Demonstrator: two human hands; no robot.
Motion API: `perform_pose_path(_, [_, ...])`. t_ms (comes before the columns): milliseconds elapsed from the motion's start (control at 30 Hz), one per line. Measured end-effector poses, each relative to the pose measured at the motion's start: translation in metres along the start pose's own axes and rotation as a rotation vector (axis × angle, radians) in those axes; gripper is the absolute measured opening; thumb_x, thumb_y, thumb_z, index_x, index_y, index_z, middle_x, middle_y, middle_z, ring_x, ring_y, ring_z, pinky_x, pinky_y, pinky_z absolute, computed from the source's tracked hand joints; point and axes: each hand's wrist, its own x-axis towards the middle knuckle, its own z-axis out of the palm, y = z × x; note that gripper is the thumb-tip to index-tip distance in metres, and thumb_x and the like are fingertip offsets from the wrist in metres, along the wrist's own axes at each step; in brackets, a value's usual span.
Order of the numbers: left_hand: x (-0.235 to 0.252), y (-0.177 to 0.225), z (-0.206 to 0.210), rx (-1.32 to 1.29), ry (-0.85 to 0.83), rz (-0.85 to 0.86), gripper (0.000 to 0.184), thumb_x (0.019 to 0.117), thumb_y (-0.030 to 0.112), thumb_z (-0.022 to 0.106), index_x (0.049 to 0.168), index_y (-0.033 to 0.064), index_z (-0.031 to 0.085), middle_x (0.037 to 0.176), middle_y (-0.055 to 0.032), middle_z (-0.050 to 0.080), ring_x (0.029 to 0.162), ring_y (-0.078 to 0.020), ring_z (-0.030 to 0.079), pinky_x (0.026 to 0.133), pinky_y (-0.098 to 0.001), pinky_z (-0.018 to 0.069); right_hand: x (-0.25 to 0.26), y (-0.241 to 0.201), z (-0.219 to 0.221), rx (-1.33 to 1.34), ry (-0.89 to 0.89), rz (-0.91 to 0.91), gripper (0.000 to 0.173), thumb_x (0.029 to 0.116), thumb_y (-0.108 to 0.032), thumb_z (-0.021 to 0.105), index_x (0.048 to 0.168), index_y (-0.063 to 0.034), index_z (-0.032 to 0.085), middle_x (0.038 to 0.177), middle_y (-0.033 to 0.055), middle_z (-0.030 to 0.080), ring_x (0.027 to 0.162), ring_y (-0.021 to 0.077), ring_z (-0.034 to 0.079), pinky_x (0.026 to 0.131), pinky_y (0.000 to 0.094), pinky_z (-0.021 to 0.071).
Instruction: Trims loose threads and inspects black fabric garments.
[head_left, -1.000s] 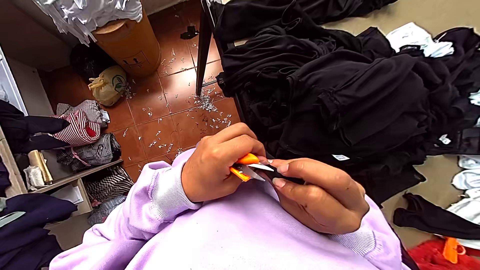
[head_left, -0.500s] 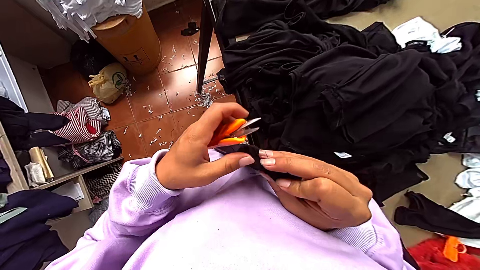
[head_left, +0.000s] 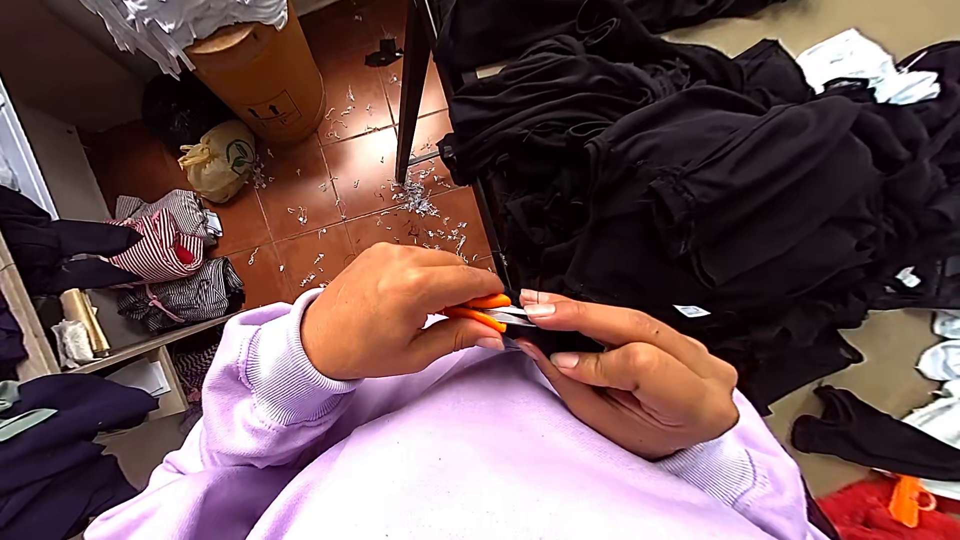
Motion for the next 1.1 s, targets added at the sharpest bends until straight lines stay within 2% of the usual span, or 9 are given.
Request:
perform_pose_path(200, [0.002, -0.004, 0.005, -0.022, 0.004, 0.031, 0.029, 0.1004, 0.025, 0.063, 0.103, -0.0003, 0.076, 0.086, -0.0049, 0.073, 0.077, -0.0072, 0.067, 0.067, -0.0248, 0.0537, -0.001, 0.001, 0.001, -0.001, 0.007, 0.024, 0.024, 0.0865, 0.005, 0.075, 0.085, -0.0035, 0.053, 0.106, 0.0129, 0.073, 0.108, 0.0248, 0.073, 0.095, 0.0384, 0.0628])
perform_pose_path(400, [-0.001, -0.006, 0.001, -0.071, -0.02, 0.005, 0.032, 0.1, 0.027, 0.063, 0.107, -0.002, 0.074, 0.09, -0.005, 0.073, 0.081, -0.0061, 0.067, 0.07, -0.0223, 0.0553, 0.0, 0.001, 0.001, 0.002, -0.005, 0.03, 0.024, 0.0858, 0.006, 0.075, 0.086, -0.0033, 0.053, 0.109, 0.0133, 0.073, 0.111, 0.0251, 0.072, 0.097, 0.0386, 0.0624])
perform_pose_path(667, [0.004, -0.003, 0.011, -0.07, -0.018, 0.052, 0.029, 0.1002, 0.025, 0.062, 0.102, -0.0017, 0.075, 0.084, -0.0059, 0.073, 0.075, -0.0083, 0.067, 0.065, -0.0247, 0.0534, 0.001, 0.001, 0.002, -0.025, -0.045, 0.034, 0.022, 0.0871, 0.007, 0.071, 0.085, -0.0038, 0.052, 0.109, 0.0129, 0.073, 0.111, 0.0223, 0.072, 0.096, 0.0348, 0.0614])
perform_pose_path(767, [-0.001, -0.008, 0.008, -0.055, 0.011, 0.018, 0.028, 0.1007, 0.023, 0.062, 0.102, -0.0019, 0.075, 0.083, -0.0049, 0.072, 0.073, -0.0057, 0.064, 0.064, -0.0225, 0.0514, 0.0, 0.001, 0.003, -0.031, -0.023, 0.027, 0.025, 0.0855, 0.006, 0.076, 0.085, -0.0032, 0.053, 0.11, 0.0143, 0.072, 0.112, 0.0252, 0.071, 0.097, 0.0379, 0.0617])
perform_pose_path(867, [-0.012, -0.021, 0.002, 0.183, 0.197, -0.185, 0.028, 0.1009, 0.025, 0.062, 0.102, -0.0013, 0.072, 0.084, -0.0084, 0.07, 0.074, -0.0116, 0.065, 0.067, -0.0279, 0.0553, 0.001, 0.003, 0.003, -0.07, 0.014, 0.01, 0.027, 0.0833, -0.001, 0.08, 0.083, -0.0083, 0.054, 0.127, 0.0083, 0.066, 0.134, 0.0294, 0.057, 0.113, 0.0479, 0.0509])
perform_pose_path(933, [-0.016, -0.03, 0.004, 0.351, 0.384, -0.388, 0.034, 0.0978, 0.023, 0.066, 0.115, -0.0057, 0.063, 0.098, -0.0176, 0.067, 0.084, -0.0238, 0.064, 0.075, -0.0385, 0.0552, 0.002, 0.005, 0.002, -0.119, 0.047, 0.002, 0.027, 0.0825, -0.007, 0.081, 0.079, -0.0145, 0.055, 0.139, 0.0001, 0.059, 0.147, 0.0286, 0.041, 0.122, 0.051, 0.0381])
perform_pose_path(967, [-0.018, -0.035, 0.004, 0.336, 0.46, -0.431, 0.043, 0.0958, 0.021, 0.068, 0.124, -0.0086, 0.056, 0.103, -0.0189, 0.063, 0.086, -0.0236, 0.061, 0.077, -0.0368, 0.0533, 0.002, 0.006, 0.001, -0.15, 0.05, -0.002, 0.028, 0.0837, -0.011, 0.081, 0.077, -0.0169, 0.055, 0.142, -0.0036, 0.055, 0.15, 0.0272, 0.034, 0.125, 0.0516, 0.0318])
perform_pose_path(1033, [-0.019, -0.035, 0.003, 0.101, 0.529, -0.407, 0.051, 0.0937, 0.019, 0.071, 0.132, -0.0075, 0.049, 0.088, -0.006, 0.057, 0.069, -0.0072, 0.051, 0.061, -0.0199, 0.0457, 0.004, 0.006, 0.0, -0.19, 0.051, -0.016, 0.028, 0.0872, -0.015, 0.078, 0.076, -0.0198, 0.053, 0.145, -0.008, 0.052, 0.153, 0.0258, 0.028, 0.128, 0.0527, 0.0234])
perform_pose_path(1100, [-0.017, -0.025, 0.005, -0.281, 0.395, -0.265, 0.045, 0.0937, 0.015, 0.071, 0.128, -0.01, 0.057, 0.076, 0.0001, 0.057, 0.059, 0.0019, 0.046, 0.054, -0.0129, 0.0416, 0.003, 0.006, 0.0, -0.176, 0.03, -0.011, 0.026, 0.0874, -0.016, 0.078, 0.078, -0.019, 0.054, 0.143, -0.0069, 0.055, 0.152, 0.0268, 0.03, 0.128, 0.0519, 0.024])
